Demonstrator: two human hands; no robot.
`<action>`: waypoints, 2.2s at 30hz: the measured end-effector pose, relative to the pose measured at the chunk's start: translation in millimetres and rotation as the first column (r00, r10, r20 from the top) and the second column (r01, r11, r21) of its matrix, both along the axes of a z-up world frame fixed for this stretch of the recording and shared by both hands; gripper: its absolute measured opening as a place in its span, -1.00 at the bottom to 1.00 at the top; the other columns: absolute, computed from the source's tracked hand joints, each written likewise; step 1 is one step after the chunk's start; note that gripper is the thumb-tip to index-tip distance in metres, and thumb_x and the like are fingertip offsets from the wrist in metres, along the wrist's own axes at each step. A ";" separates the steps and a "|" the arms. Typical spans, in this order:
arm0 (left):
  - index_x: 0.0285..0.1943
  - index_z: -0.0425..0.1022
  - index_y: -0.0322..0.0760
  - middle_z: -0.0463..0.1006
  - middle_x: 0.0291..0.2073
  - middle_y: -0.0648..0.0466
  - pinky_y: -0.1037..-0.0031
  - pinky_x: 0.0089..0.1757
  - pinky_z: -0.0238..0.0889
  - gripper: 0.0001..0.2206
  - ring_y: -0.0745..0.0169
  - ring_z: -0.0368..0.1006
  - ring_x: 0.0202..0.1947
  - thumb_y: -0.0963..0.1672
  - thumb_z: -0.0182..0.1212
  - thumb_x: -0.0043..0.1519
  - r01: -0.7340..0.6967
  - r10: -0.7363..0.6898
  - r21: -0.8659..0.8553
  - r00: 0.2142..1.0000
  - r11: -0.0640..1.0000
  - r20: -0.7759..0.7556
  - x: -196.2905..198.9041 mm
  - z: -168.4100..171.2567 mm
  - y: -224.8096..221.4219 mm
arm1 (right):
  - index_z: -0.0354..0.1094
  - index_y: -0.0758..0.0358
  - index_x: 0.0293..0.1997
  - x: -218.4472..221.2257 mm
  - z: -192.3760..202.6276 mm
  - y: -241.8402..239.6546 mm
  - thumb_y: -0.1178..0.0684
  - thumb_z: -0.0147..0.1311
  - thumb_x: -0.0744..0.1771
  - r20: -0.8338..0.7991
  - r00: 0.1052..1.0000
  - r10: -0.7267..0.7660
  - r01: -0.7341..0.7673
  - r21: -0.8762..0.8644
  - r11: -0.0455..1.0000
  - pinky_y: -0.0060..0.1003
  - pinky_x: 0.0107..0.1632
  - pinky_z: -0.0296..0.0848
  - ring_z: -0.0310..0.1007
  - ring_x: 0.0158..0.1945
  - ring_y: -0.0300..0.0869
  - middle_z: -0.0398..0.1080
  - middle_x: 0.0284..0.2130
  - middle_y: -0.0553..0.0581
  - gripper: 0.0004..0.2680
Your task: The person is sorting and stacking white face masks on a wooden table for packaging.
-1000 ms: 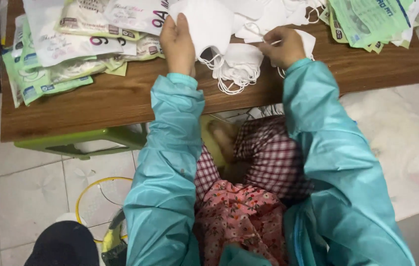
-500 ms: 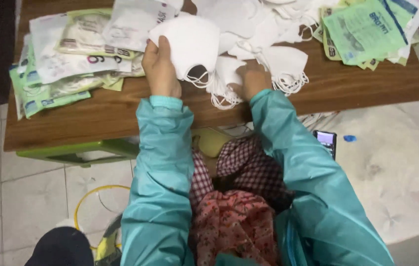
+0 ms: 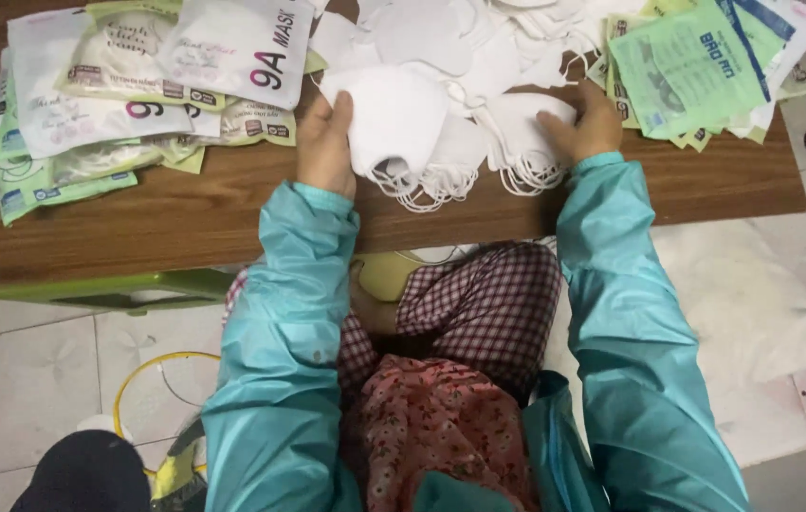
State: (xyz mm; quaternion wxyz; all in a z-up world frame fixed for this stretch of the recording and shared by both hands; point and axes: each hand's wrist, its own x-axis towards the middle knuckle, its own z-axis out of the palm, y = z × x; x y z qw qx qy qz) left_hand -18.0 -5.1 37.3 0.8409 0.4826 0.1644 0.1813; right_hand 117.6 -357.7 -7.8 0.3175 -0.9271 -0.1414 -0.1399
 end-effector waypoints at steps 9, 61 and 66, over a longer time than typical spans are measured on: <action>0.19 0.46 -0.53 0.62 -0.10 -0.14 0.55 -0.15 0.46 -0.69 0.24 0.53 -0.20 -0.17 0.13 0.32 0.074 -0.075 -0.088 0.997 0.993 -0.008 -16.8 -44.2 12.0 | 0.43 0.27 0.19 -11.9 16.1 28.4 0.10 0.47 0.14 -0.055 0.984 -0.169 0.151 -0.244 0.958 0.01 0.12 0.39 0.35 0.06 0.21 0.38 0.01 0.40 -0.51; 0.15 0.50 -0.46 0.63 -0.22 -0.19 0.29 -0.07 0.47 -0.76 0.13 0.57 -0.15 -0.15 0.12 0.42 -0.203 0.164 0.345 0.977 0.916 0.138 -54.5 -10.8 23.3 | 0.52 0.34 -0.07 -57.5 4.2 109.2 0.27 0.29 0.38 0.017 0.990 0.143 -0.139 0.363 0.921 -0.22 -0.40 0.55 0.50 -0.36 -0.04 0.46 -0.41 0.27 -0.93; 0.23 0.46 -0.41 0.66 -0.21 -0.08 0.33 -0.05 0.54 -0.72 0.23 0.61 -0.17 -0.12 0.04 0.44 -0.218 0.215 0.248 0.976 0.944 0.041 -59.2 -0.5 32.9 | 0.47 0.33 0.12 -52.1 13.2 121.5 -0.05 0.42 0.28 -0.126 0.973 0.193 -0.216 -0.204 0.955 0.16 0.07 0.46 0.49 -0.03 0.29 0.49 -0.12 0.38 -0.62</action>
